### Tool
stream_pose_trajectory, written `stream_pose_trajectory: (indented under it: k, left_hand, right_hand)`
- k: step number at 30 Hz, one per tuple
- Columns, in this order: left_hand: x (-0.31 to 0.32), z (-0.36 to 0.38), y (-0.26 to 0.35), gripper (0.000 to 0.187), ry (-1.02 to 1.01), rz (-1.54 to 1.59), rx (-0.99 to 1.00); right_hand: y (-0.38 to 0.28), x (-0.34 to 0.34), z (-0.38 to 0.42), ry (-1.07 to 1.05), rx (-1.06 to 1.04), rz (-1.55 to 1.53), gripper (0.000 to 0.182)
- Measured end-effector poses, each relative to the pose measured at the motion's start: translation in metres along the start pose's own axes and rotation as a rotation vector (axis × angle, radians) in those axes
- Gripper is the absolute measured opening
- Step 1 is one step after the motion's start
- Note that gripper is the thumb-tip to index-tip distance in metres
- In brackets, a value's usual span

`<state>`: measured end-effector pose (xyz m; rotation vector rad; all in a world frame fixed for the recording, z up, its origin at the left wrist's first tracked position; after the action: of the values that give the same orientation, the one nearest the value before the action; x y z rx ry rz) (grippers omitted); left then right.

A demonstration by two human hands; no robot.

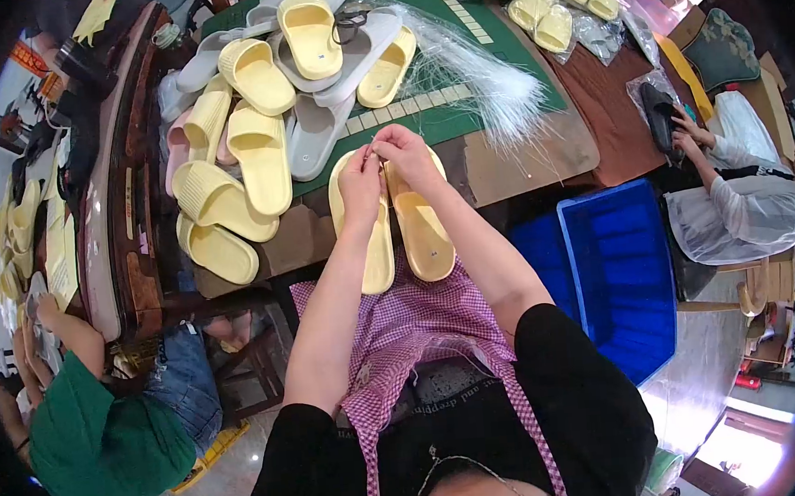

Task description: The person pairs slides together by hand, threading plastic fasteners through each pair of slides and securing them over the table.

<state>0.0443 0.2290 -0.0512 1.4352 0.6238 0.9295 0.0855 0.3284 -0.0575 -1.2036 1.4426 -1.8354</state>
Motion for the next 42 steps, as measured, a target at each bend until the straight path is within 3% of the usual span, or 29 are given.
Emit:
stream_pose_trajectory:
  k: [8, 14, 19, 42]
  left_hand:
    - [-0.004, 0.001, -0.006, 0.016, 0.063, 0.001, -0.096]
    - [-0.006, 0.001, -0.007, 0.014, 0.063, 0.099, -0.106]
    - [-0.006, 0.001, -0.007, 0.012, 0.053, 0.148, -0.116]
    - [-0.005, 0.001, -0.006, 0.009, 0.056, 0.120, -0.151]
  right_hand:
    - [-0.007, -0.010, 0.005, 0.067, -0.088, 0.074, 0.009]
    - [-0.008, -0.013, 0.017, 0.152, -0.033, 0.346, 0.013]
    - [-0.012, -0.008, 0.026, 0.219, -0.125, 0.686, 0.013]
    - [-0.024, -0.002, 0.026, 0.270, -0.420, 0.985, 0.007]
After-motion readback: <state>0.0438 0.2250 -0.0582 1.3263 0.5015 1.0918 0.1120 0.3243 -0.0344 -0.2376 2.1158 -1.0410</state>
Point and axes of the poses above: each hand's wrist, its own z-axis away from the middle knuckle, its own x-axis out of the palm, y = z × x, the point moved 3 cm from there along -z, towards the middle knuckle, and after that the axes turned 5 degrees about x, right-handed, at the moved point
